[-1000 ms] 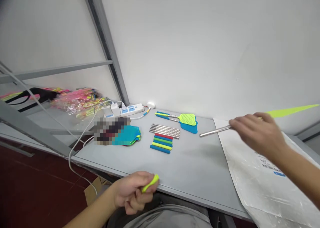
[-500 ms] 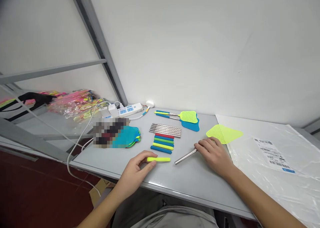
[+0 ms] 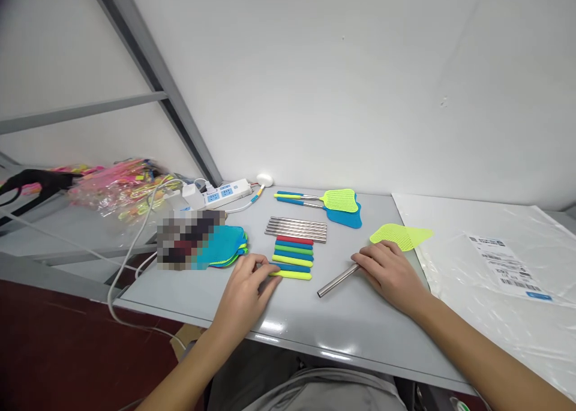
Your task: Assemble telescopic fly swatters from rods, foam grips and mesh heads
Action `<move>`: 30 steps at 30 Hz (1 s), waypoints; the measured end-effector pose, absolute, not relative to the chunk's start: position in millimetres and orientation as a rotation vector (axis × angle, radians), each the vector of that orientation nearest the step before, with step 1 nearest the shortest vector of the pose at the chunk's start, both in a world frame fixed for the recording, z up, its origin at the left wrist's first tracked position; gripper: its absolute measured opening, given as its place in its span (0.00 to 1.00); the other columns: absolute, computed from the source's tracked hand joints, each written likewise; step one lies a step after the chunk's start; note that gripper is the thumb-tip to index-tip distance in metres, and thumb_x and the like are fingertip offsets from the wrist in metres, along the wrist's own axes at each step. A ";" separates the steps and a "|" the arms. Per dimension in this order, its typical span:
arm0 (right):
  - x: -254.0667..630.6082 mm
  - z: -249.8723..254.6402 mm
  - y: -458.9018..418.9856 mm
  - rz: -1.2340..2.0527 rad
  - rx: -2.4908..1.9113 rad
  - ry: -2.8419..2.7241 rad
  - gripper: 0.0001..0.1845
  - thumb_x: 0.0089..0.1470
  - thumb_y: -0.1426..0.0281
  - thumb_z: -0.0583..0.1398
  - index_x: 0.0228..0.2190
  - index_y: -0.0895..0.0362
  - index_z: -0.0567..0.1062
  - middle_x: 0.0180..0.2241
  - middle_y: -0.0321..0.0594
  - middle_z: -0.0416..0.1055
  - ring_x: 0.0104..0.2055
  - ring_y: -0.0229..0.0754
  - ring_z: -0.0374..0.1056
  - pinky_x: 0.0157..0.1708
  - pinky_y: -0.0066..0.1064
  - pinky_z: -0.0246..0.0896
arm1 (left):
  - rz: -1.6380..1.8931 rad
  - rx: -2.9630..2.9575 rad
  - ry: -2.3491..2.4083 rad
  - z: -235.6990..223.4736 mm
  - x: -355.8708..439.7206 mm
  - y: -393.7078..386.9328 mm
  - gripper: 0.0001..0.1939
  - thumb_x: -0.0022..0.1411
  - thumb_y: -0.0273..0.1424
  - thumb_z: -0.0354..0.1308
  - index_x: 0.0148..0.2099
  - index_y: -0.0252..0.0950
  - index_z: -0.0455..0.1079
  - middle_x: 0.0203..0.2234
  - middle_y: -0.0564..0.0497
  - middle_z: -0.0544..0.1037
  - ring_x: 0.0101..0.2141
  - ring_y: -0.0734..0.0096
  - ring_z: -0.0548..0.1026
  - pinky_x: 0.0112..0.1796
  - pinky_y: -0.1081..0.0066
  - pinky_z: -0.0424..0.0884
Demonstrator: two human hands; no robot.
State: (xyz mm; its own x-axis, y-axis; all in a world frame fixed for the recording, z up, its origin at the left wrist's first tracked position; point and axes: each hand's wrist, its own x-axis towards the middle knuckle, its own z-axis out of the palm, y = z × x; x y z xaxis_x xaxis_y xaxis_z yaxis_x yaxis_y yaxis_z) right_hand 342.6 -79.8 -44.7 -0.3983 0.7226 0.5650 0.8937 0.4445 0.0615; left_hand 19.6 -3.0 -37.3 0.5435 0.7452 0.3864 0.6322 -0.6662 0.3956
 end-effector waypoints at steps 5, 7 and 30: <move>339.6 -44.4 -77.8 -0.433 -1.389 -2.248 0.10 0.63 0.75 0.56 0.45 0.55 0.72 0.38 0.44 0.75 0.38 0.44 0.70 0.44 0.40 0.60 | 0.844 2.572 1.221 -39.2 19.9 -3.3 0.12 0.66 0.28 0.57 0.51 0.38 0.70 0.43 0.45 0.68 0.42 0.58 0.67 0.44 0.59 0.68; 338.2 -44.2 -77.2 -0.428 -1.383 -2.246 0.10 0.62 0.75 0.56 0.45 0.55 0.72 0.38 0.44 0.75 0.38 0.44 0.70 0.44 0.40 0.61 | 0.855 2.599 1.228 -39.8 21.6 -4.5 0.15 0.66 0.28 0.56 0.54 0.38 0.67 0.47 0.43 0.67 0.44 0.57 0.66 0.46 0.57 0.68; 283.0 23.8 -72.4 0.347 -1.310 -1.252 0.15 0.65 0.58 0.52 0.29 0.52 0.65 0.21 0.31 0.62 0.19 0.37 0.63 0.22 0.34 0.65 | 0.652 2.749 1.187 -39.1 29.5 -4.2 0.34 0.64 0.42 0.59 0.68 0.38 0.54 0.67 0.36 0.53 0.65 0.45 0.53 0.60 0.43 0.54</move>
State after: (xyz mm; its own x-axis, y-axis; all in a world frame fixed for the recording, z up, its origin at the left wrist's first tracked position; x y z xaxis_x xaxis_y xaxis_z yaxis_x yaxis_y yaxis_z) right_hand 283.0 -72.4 23.8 0.3702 0.7931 0.4837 0.4310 0.3146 -0.8457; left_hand 29.5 -4.2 -39.1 0.6101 0.7101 0.3514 0.6773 -0.6976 0.2338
